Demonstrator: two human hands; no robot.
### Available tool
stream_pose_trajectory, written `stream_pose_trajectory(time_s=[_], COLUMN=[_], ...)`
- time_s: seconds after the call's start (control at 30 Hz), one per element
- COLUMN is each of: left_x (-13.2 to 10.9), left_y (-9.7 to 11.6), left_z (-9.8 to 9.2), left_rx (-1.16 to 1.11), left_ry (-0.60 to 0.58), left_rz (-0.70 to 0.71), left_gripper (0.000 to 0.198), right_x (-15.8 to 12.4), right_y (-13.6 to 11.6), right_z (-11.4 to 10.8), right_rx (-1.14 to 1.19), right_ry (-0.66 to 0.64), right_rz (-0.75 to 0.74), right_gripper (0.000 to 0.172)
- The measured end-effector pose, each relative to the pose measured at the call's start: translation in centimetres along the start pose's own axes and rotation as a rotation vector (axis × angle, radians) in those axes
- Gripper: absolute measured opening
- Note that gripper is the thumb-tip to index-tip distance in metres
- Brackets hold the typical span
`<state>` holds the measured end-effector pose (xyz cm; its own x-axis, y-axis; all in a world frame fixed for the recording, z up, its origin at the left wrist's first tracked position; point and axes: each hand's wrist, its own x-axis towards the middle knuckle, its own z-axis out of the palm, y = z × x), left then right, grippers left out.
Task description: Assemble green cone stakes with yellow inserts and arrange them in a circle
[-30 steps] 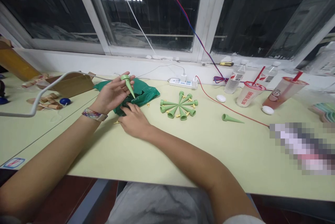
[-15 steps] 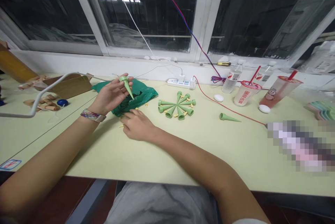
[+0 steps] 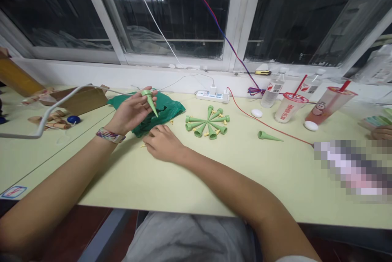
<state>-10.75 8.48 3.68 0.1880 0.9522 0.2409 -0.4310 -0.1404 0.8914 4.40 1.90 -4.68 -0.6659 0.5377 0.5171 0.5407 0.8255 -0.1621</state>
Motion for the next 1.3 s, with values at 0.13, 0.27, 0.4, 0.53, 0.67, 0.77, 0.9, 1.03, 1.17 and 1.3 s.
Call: stream_pose_trajectory(time_s=[0.13, 0.27, 0.4, 0.53, 0.67, 0.77, 0.9, 1.03, 1.17, 1.3], left_x=[-0.3, -0.5, -0.6, -0.9, -1.5, -2.0, -2.8, -3.4, -3.7, -3.6], left_y=[-0.8, -1.1, -1.0, -1.4, -2.1, -2.6, -3.2, -3.6, -3.7, -3.7], left_z=[0.6, 1.0, 1.0, 1.3, 2.0, 2.6, 3.3, 4.1, 4.3, 4.3], left_rx=[0.013, 0.017, 0.023, 0.035, 0.041, 0.038, -0.001, -0.04, -0.063, -0.057], left_ry=[-0.048, -0.082, -0.077, -0.074, -0.143, -0.205, -0.234, -0.268, -0.295, -0.274], left_rz=[-0.042, -0.059, -0.06, -0.077, -0.14, -0.179, -0.213, -0.272, -0.285, -0.286], left_gripper=[0.038, 0.038, 0.038, 0.04, 0.037, 0.039, 0.046, 0.045, 0.044, 0.043], right_x=[-2.4, -3.7, -3.7, -4.0, -5.3, -6.8, -8.4, -9.0, -8.3, -7.7], right_y=[0.4, 0.4, 0.4, 0.5, -0.1, -0.6, -0.4, 0.1, -0.8, -1.8], right_z=[-1.1, -1.9, -1.9, -1.8, -2.5, -3.4, -4.9, -5.7, -5.2, -4.1], right_rx=[0.036, 0.043, 0.048, 0.043, 0.084, 0.167, 0.284, 0.339, 0.316, 0.251], right_ry=[0.017, 0.052, 0.051, 0.084, 0.067, 0.054, 0.059, 0.038, 0.081, 0.094], right_rz=[0.009, -0.002, -0.084, -0.142, -0.175, -0.107, 0.087, 0.214, 0.308, 0.383], right_gripper=[0.022, 0.024, 0.021, 0.023, 0.018, 0.017, 0.011, 0.013, 0.01, 0.016])
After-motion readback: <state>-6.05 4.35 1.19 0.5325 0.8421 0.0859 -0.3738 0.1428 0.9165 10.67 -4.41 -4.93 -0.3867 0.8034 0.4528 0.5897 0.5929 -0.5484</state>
